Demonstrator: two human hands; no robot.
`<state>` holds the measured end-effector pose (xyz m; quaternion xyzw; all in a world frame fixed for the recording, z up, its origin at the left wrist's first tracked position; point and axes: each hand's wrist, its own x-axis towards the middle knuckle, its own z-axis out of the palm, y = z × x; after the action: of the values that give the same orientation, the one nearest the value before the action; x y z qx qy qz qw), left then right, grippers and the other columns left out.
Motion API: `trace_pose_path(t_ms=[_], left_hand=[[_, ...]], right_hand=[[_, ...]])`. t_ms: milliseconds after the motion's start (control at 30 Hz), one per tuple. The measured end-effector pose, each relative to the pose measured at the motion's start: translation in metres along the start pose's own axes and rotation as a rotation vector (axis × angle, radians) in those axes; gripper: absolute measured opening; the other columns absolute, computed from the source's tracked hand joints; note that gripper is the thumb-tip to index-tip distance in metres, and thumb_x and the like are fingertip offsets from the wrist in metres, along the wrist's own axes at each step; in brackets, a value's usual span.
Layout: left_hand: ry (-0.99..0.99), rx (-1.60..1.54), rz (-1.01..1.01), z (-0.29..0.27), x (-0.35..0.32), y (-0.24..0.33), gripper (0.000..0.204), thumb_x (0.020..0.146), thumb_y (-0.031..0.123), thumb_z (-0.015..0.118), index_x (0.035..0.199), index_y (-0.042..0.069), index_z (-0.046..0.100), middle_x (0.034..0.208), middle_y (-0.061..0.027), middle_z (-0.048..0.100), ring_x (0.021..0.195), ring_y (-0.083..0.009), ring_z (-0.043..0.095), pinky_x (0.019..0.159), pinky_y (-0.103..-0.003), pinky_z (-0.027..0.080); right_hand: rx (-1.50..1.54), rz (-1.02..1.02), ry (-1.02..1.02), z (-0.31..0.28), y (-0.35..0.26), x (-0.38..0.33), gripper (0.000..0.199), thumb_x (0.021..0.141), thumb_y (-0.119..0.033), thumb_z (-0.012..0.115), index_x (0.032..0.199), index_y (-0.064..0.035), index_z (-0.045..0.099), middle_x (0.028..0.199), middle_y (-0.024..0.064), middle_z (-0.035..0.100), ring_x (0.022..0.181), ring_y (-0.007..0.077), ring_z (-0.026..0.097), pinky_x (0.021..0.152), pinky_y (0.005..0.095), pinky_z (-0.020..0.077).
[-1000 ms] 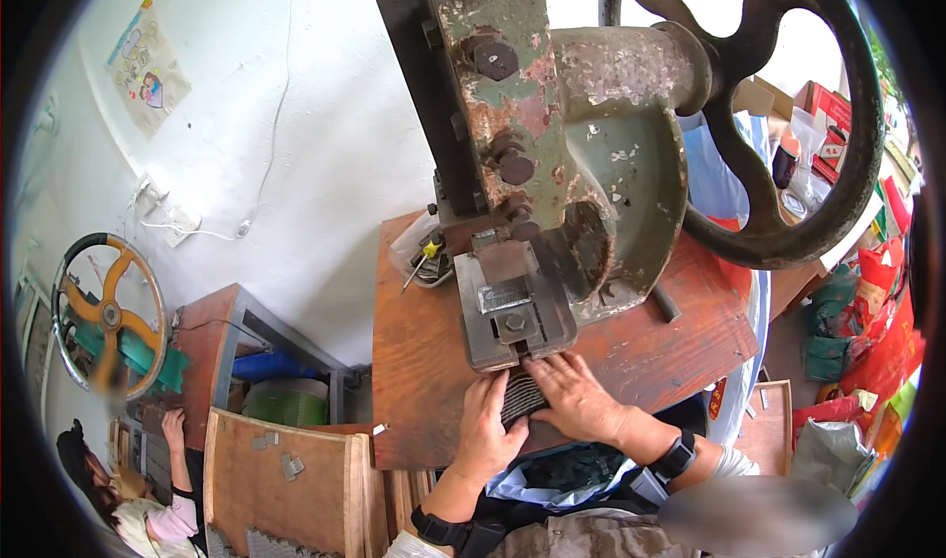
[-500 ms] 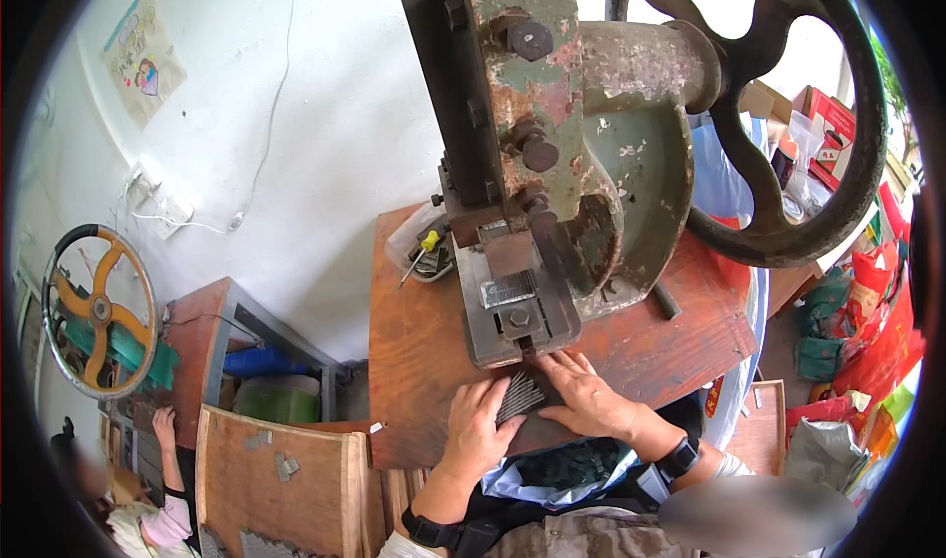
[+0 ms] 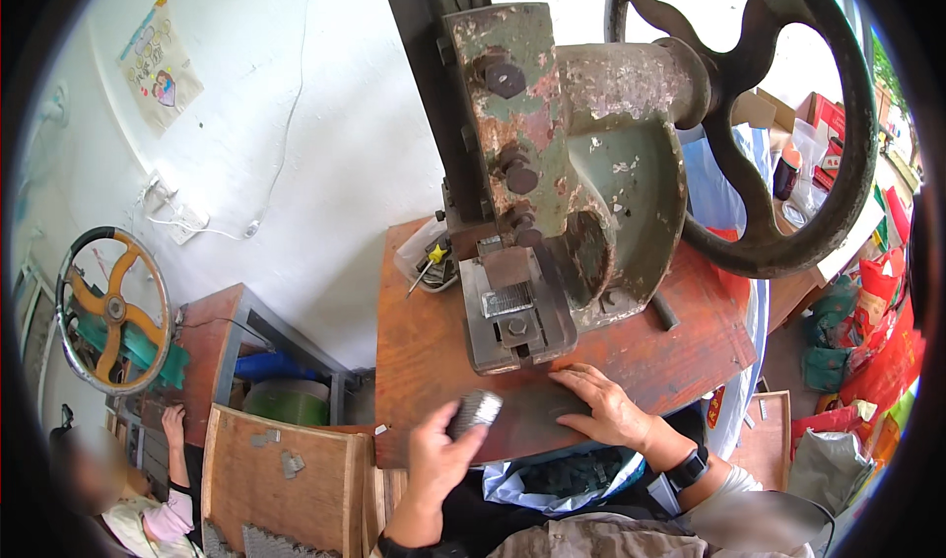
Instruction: Using a manual fly press to punch shapes or holes into small metal plates.
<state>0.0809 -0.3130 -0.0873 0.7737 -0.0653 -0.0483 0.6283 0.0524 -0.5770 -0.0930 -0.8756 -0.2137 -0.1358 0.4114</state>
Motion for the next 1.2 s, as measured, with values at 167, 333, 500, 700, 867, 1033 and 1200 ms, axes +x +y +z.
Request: trace_pose_path(t_ms=[167, 333, 500, 700, 867, 1033, 1200], left_hand=[[0.277, 0.310, 0.356, 0.006, 0.047, 0.051, 0.040, 0.076, 0.005, 0.070, 0.112, -0.010, 0.059, 0.097, -0.0134, 0.068, 0.084, -0.0151, 0.064, 0.074, -0.028, 0.051], [0.332, 0.566, 0.369, 0.060, 0.108, 0.092, 0.028, 0.066, 0.018, 0.073, 0.084, -0.002, 0.065, 0.082, -0.0209, 0.064, 0.084, -0.0400, 0.061, 0.076, -0.048, 0.047], [0.372, 0.534, 0.419, 0.088, 0.128, 0.098, 0.030, 0.068, 0.021, 0.077, 0.085, -0.001, 0.067, 0.081, -0.0183, 0.067, 0.080, -0.0359, 0.064, 0.074, -0.043, 0.049], [-0.040, -0.068, 0.097, 0.054, 0.132, 0.091, 0.033, 0.082, 0.003, 0.057, 0.114, -0.005, 0.062, 0.100, -0.0082, 0.069, 0.088, -0.0132, 0.062, 0.080, -0.032, 0.049], [0.167, 0.674, 0.639, 0.048, 0.158, 0.048, 0.037, 0.081, -0.001, 0.055, 0.116, 0.012, 0.062, 0.104, -0.0178, 0.062, 0.099, -0.0344, 0.059, 0.089, -0.040, 0.047], [0.157, 0.347, 0.493, 0.058, 0.160, 0.044, 0.038, 0.080, -0.001, 0.057, 0.115, 0.013, 0.061, 0.097, -0.0149, 0.058, 0.102, -0.0350, 0.054, 0.090, -0.043, 0.045], [0.152, 0.386, 0.617, 0.055, 0.158, 0.041, 0.038, 0.081, -0.001, 0.057, 0.116, 0.012, 0.061, 0.101, -0.0147, 0.057, 0.101, -0.0334, 0.054, 0.091, -0.040, 0.044]], right_hand=[[-0.048, -0.053, 0.000, 0.002, 0.000, -0.001, 0.055, 0.072, -0.013, 0.074, 0.122, -0.0044, 0.055, 0.117, 0.0156, 0.059, 0.115, 0.0352, 0.051, 0.099, 0.0433, 0.0407], [-0.180, -0.122, -0.029, 0.009, 0.005, -0.004, 0.046, 0.070, -0.015, 0.074, 0.114, -0.0079, 0.062, 0.116, 0.0104, 0.060, 0.113, 0.0302, 0.052, 0.098, 0.0421, 0.0406], [-0.178, -0.129, -0.007, 0.006, 0.001, -0.004, 0.043, 0.070, -0.015, 0.074, 0.111, -0.0081, 0.063, 0.116, 0.0095, 0.060, 0.112, 0.0296, 0.052, 0.098, 0.0421, 0.0403], [-0.112, -0.127, 0.078, 0.003, 0.005, -0.007, 0.039, 0.071, -0.012, 0.073, 0.109, -0.0071, 0.063, 0.114, 0.0106, 0.060, 0.109, 0.0313, 0.054, 0.092, 0.0421, 0.0449], [0.076, -0.090, 0.267, -0.011, -0.004, 0.018, 0.033, 0.073, -0.007, 0.072, 0.105, -0.0049, 0.063, 0.107, 0.0139, 0.062, 0.098, 0.0337, 0.058, 0.082, 0.0421, 0.0497], [-0.136, -0.121, 0.498, -0.026, -0.003, 0.105, 0.028, 0.071, -0.011, 0.075, 0.094, -0.0025, 0.063, 0.095, 0.0160, 0.061, 0.090, 0.0348, 0.059, 0.077, 0.0416, 0.0494], [-0.129, 0.071, 0.408, -0.025, -0.002, 0.128, 0.043, 0.062, -0.027, 0.082, 0.089, -0.0026, 0.060, 0.093, 0.0142, 0.060, 0.091, 0.0359, 0.057, 0.078, 0.0430, 0.0482]])
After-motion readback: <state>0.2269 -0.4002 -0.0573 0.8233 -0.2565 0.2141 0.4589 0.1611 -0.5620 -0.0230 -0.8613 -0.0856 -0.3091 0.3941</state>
